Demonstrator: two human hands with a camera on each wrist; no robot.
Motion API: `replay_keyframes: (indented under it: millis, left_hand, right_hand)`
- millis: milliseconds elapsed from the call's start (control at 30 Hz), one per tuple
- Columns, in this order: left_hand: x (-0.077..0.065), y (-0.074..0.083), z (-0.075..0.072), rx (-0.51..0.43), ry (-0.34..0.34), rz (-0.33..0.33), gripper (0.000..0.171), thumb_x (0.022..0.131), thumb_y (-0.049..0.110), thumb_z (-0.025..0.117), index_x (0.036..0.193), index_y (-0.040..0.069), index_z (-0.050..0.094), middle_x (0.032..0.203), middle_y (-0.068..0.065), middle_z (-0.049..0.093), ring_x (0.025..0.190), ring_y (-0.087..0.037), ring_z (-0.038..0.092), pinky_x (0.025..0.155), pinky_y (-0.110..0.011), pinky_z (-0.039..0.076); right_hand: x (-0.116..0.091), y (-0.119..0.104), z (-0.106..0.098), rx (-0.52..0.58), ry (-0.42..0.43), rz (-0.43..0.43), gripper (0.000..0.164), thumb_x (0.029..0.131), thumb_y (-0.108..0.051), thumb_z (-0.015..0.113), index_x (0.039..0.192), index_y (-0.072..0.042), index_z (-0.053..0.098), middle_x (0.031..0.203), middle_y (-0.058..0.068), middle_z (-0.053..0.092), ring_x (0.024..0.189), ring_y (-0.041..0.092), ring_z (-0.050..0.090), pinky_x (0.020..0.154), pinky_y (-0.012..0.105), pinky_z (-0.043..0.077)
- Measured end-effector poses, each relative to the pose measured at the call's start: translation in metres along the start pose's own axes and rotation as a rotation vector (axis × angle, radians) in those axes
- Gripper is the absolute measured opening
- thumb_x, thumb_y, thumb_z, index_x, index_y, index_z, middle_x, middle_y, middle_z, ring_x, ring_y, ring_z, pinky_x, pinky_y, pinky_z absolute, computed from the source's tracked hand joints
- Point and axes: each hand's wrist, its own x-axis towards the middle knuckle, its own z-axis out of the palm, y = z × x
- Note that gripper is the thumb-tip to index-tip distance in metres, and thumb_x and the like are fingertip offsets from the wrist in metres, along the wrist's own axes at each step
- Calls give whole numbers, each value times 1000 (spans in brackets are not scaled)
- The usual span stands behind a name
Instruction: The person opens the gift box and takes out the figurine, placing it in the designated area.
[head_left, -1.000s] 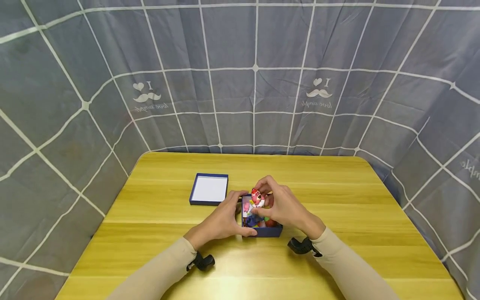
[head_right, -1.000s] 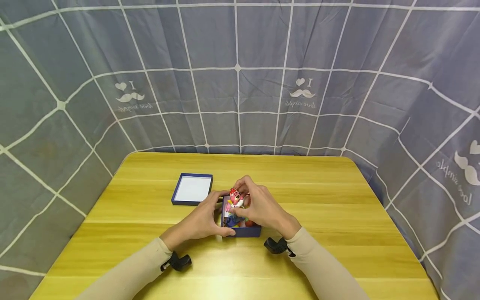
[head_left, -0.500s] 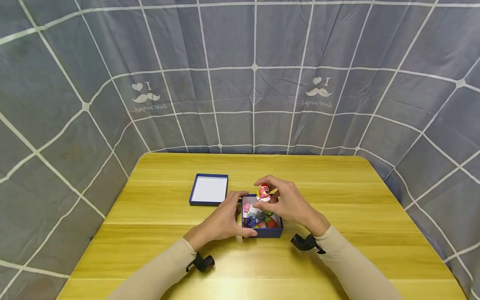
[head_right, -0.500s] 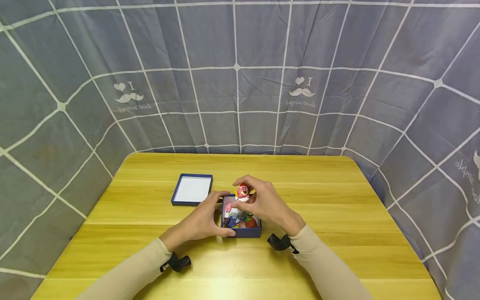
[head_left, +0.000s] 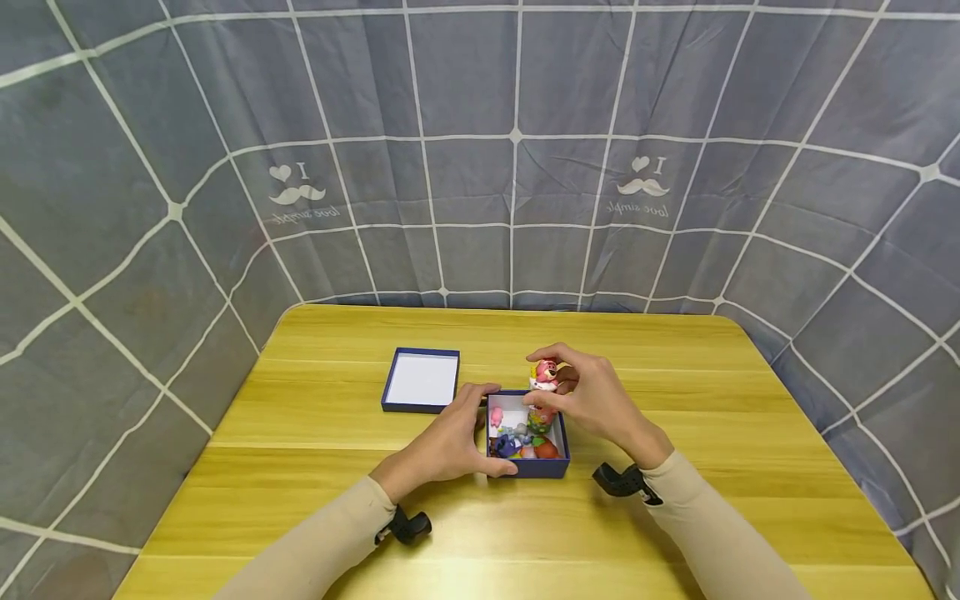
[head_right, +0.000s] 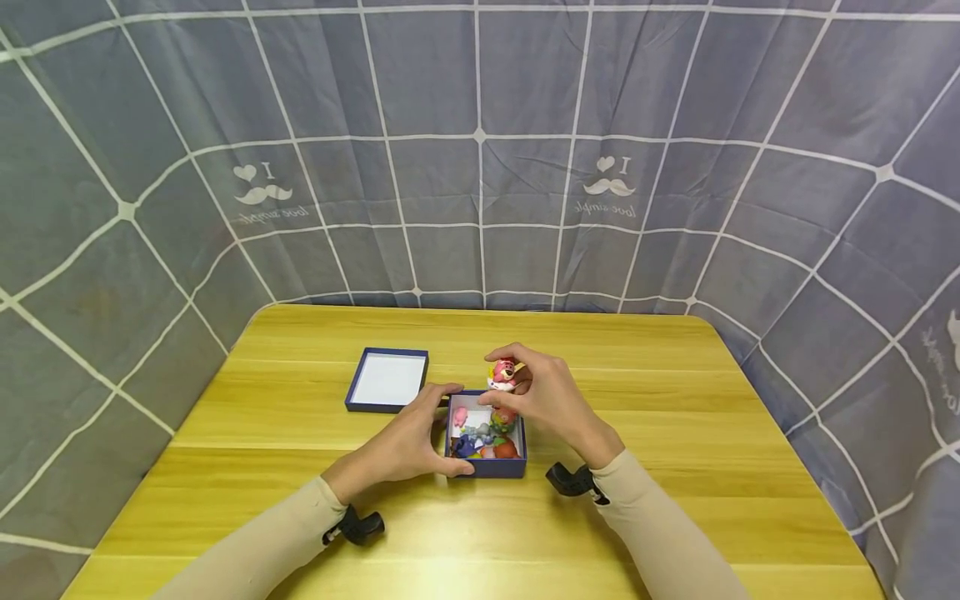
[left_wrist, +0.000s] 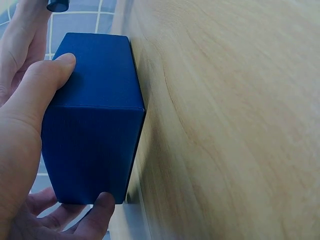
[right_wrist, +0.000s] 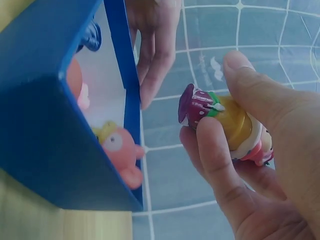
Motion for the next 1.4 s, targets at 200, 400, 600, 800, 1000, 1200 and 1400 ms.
replay_keyframes:
  millis: [200,400,600,800,1000,1200,1400]
  left_hand:
    - [2,1,0,-4,-2,-4,123,84,54,105,177,7,39,163,-15,55,134,-27,66,121,-55,58]
    - [2,2,-1,-8,-3,-15,123,83,53,106,177,8,39,165,-15,54,139,-28,65,125,-55,57]
    - [1,5,-1,-18,-5,-35,124,83,52,106,177,8,39,167,-16,53,143,-30,64,126,-57,56]
    - [2,6,-2,-15,-6,-37,123,84,52,106,177,9,39,166,-16,53,140,-30,65,125,-57,56]
    - [1,5,-2,-10,-14,-38,124,85,52,105,179,8,37,166,-16,52,136,-28,65,125,-57,56]
    - [1,6,-1,-11,-21,-36,124,85,52,105,179,8,36,166,-16,53,134,-27,64,123,-56,56]
    - [1,7,-2,-15,-13,-30,124,84,51,106,178,8,37,166,-17,53,135,-28,63,125,-57,55]
  right_hand:
    - [1,9,-9,-21,12,39,57,92,-20,101,144,-15,79,111,5,87,88,13,85,80,25,69]
    - [1,20,-21,25,3,117,55,98,-13,95,149,-11,75,123,13,84,101,25,89,88,25,70]
    - [-1,33,-32,91,-17,157,52,104,-5,88,153,-4,70,125,21,79,107,35,89,89,22,69]
    - [-1,48,-39,91,-18,164,52,107,-2,83,156,-2,68,130,25,75,111,39,87,93,29,71]
    - [2,63,-39,37,-17,197,59,105,-7,88,159,-3,64,133,26,78,113,40,86,97,43,72]
    - [1,78,-39,-14,-29,247,56,101,-7,92,151,1,67,133,24,80,114,41,86,99,50,72]
    - [3,92,-37,-12,-23,272,45,100,-7,93,138,-1,70,128,22,81,115,42,86,99,48,72]
